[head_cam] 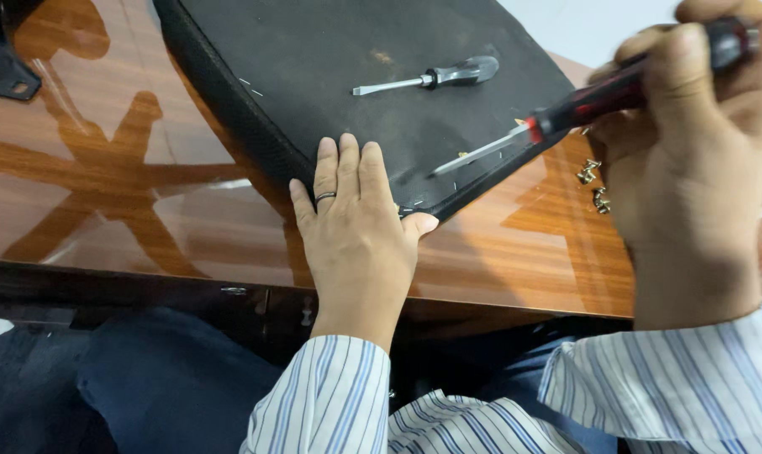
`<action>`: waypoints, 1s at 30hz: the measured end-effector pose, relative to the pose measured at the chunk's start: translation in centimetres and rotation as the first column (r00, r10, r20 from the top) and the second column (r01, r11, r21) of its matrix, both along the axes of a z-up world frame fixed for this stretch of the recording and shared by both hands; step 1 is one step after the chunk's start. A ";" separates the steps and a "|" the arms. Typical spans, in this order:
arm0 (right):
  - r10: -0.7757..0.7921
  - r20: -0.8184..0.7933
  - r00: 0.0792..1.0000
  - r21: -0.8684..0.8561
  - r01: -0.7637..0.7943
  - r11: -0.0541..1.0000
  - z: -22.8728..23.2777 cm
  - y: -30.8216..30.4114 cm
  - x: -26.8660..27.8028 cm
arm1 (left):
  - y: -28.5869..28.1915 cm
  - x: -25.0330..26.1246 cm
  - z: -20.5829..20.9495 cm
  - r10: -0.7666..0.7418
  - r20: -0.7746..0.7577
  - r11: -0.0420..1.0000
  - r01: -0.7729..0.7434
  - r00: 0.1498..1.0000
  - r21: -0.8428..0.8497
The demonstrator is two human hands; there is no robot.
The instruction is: The person uses a screwdriver to tighten screws along the edge of a black chair seat placed on a wooden table. They switch between two screwdrivers and continue fastening screws around the perimeter.
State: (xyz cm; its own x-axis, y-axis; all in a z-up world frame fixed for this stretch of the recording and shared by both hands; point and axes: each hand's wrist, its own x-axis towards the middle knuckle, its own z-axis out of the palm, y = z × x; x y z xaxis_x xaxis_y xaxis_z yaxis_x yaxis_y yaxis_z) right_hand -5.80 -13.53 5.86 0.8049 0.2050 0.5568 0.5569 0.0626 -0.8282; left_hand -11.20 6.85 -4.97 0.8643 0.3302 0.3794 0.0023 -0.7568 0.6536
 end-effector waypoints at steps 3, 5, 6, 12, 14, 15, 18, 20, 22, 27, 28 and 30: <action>0.106 0.039 0.994 -0.089 -0.103 0.991 -0.1 1.1 -0.5 | -0.1 0.6 0.0 0.014 0.018 1.000 -0.014 1.000 -0.019; 0.125 0.045 0.991 -0.117 -0.119 0.986 -0.5 1.9 -0.7 | 0.1 0.2 -0.3 -0.012 0.017 1.000 0.012 1.000 -0.013; 0.126 0.044 0.991 -0.116 -0.120 0.986 -0.5 2.1 -0.8 | 0.1 0.1 -0.3 -0.026 0.016 1.000 0.026 1.000 -0.010; 0.104 0.072 0.992 -0.144 -0.093 0.985 -0.5 3.1 -0.8 | 0.2 0.1 -0.1 -0.032 0.007 0.999 0.032 0.999 -0.008; 0.089 0.063 0.994 -0.139 -0.080 0.987 -0.5 3.3 -0.7 | 0.3 0.0 0.0 -0.038 0.002 0.999 0.038 0.999 -0.005; 0.091 0.059 0.994 -0.135 -0.083 0.987 -0.5 3.4 -0.7 | 0.3 0.0 0.0 -0.041 -0.001 0.999 0.041 0.999 -0.003; 0.119 0.055 0.991 -0.138 -0.111 0.984 -0.5 3.7 -0.6 | 0.4 0.1 0.0 -0.046 -0.002 0.999 0.046 0.999 -0.005; 0.141 0.059 0.988 -0.148 -0.131 0.980 -0.6 3.9 -0.6 | 0.4 0.1 0.1 -0.039 0.009 0.999 0.040 0.999 -0.003; 0.162 0.076 0.984 -0.173 -0.147 0.974 -0.5 4.0 -0.6 | 0.3 0.1 0.1 -0.038 0.011 0.999 0.038 0.999 -0.001; 0.227 0.176 0.958 -0.343 -0.156 0.926 0.5 4.5 -0.6 | 0.5 0.0 0.2 -0.055 -0.034 0.998 0.055 0.998 0.003; 0.239 0.187 0.953 -0.381 -0.154 0.912 0.9 4.7 -0.6 | 0.5 0.0 0.2 -0.053 -0.037 0.999 0.053 0.998 -0.001; 0.234 0.185 0.955 -0.451 -0.129 0.883 1.7 5.1 -0.7 | 0.4 0.1 0.1 -0.050 -0.040 0.999 0.049 0.998 -0.008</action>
